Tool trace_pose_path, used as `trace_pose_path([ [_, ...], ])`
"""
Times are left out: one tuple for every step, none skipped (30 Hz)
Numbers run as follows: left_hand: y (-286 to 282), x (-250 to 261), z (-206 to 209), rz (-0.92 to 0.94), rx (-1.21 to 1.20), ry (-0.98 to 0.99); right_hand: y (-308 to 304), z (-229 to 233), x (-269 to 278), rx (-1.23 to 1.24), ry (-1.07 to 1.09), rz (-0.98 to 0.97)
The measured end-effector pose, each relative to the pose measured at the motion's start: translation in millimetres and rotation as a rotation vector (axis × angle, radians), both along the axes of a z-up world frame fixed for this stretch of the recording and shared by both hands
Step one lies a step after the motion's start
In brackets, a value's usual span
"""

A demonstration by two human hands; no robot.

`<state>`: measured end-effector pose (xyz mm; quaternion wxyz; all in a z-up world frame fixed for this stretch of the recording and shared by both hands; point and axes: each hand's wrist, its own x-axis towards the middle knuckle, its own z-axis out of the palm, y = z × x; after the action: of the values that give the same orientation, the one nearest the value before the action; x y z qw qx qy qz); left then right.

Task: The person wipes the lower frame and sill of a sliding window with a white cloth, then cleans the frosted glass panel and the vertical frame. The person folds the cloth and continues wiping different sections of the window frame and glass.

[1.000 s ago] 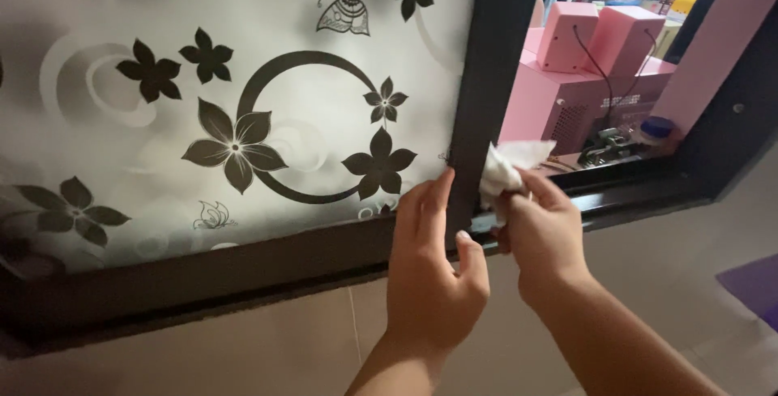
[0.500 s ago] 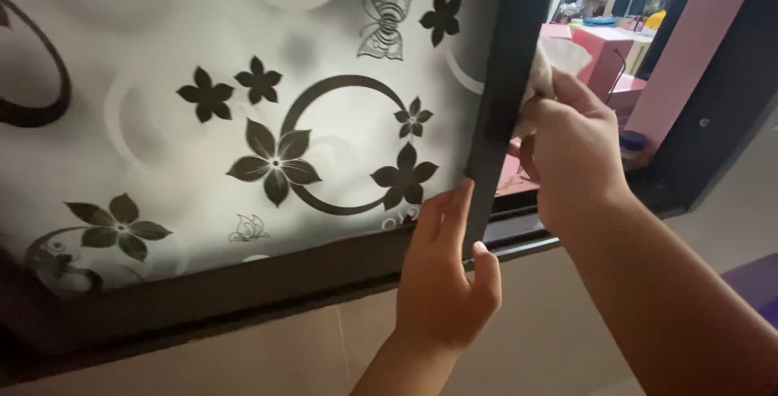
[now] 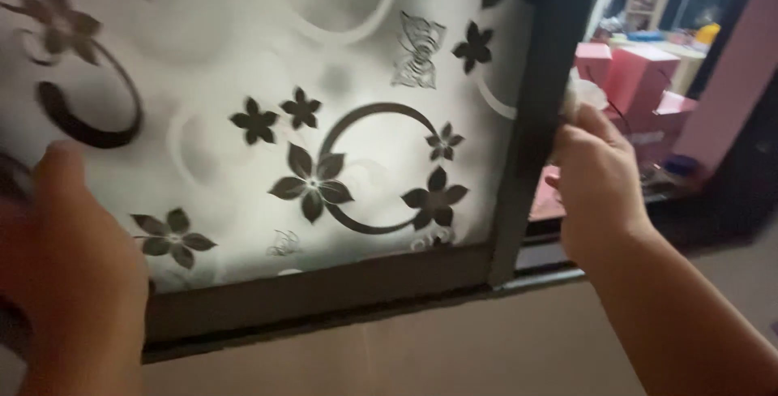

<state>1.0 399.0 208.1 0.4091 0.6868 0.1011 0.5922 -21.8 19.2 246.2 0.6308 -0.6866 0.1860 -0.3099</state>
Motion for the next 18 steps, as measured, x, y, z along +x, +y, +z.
trace_pose_path([
  [5.9, -4.2, 7.7, 0.073, 0.019, 0.263, -1.4, 0.2, 5.5, 0.053, -0.105, 0.069],
  [9.8, -7.4, 14.9, 0.140, 0.037, 0.533, -4.5, -0.8, 9.8, 0.110, -0.202, 0.132],
  [27.0, 8.8, 9.9, 0.148, 0.036, 0.531, 1.5, 4.7, 7.1, 0.112, -0.204, 0.141],
  [43.3, 26.1, 6.6, -0.034, -0.078, 0.352, 6.5, 10.3, 3.4, 0.146, -0.176, 0.115],
  [59.7, 43.3, 3.5, -0.219, -0.189, 0.168, 11.2, 15.8, -0.5, 0.179, -0.147, 0.089],
  [61.7, 40.5, 3.8, -0.215, -0.189, 0.162, 9.6, 15.5, 1.4, 0.179, -0.152, 0.094],
  [64.0, 37.9, 3.8, -0.198, -0.210, 0.100, 8.4, 15.0, 3.5, 0.170, -0.169, 0.095],
  [66.9, 34.4, 2.4, -0.179, -0.231, 0.044, 7.7, 12.7, 5.4, 0.163, -0.179, 0.096],
  [57.9, 26.5, 11.1, -0.174, -0.229, 0.045, 4.6, 9.8, 10.6, 0.166, -0.177, 0.101],
  [49.0, 18.5, 19.7, -0.176, -0.403, 0.131, 1.6, 5.6, 15.0, 0.161, -0.212, 0.085],
  [40.4, 10.6, 28.3, -0.178, -0.576, 0.219, -0.9, 1.3, 19.3, 0.156, -0.248, 0.069],
  [49.4, 17.9, 22.5, -0.171, -0.573, 0.220, -6.4, -5.8, 27.2, 0.160, -0.245, 0.075],
  [59.6, 24.8, 16.9, -0.186, -0.449, 0.099, -10.7, -12.7, 35.0, 0.124, -0.360, 0.111],
  [71.0, 31.8, 11.5, -0.203, -0.326, -0.026, -13.9, -18.2, 43.4, 0.086, -0.481, 0.150],
  [84.4, 35.5, 7.1, -0.196, -0.325, -0.029, -10.4, -16.6, 40.1, 0.088, -0.482, 0.157],
  [99.1, 38.7, 1.7, -0.068, 0.001, 0.010, -5.7, -14.6, 36.7, 0.105, -0.490, 0.134],
  [114.9, 41.8, -3.8, 0.055, 0.327, 0.059, 0.0, -12.6, 33.4, 0.122, -0.497, 0.112],
  [107.9, 33.3, 2.5, 0.058, 0.325, 0.060, 1.7, -11.8, 33.7, 0.121, -0.496, 0.115],
])
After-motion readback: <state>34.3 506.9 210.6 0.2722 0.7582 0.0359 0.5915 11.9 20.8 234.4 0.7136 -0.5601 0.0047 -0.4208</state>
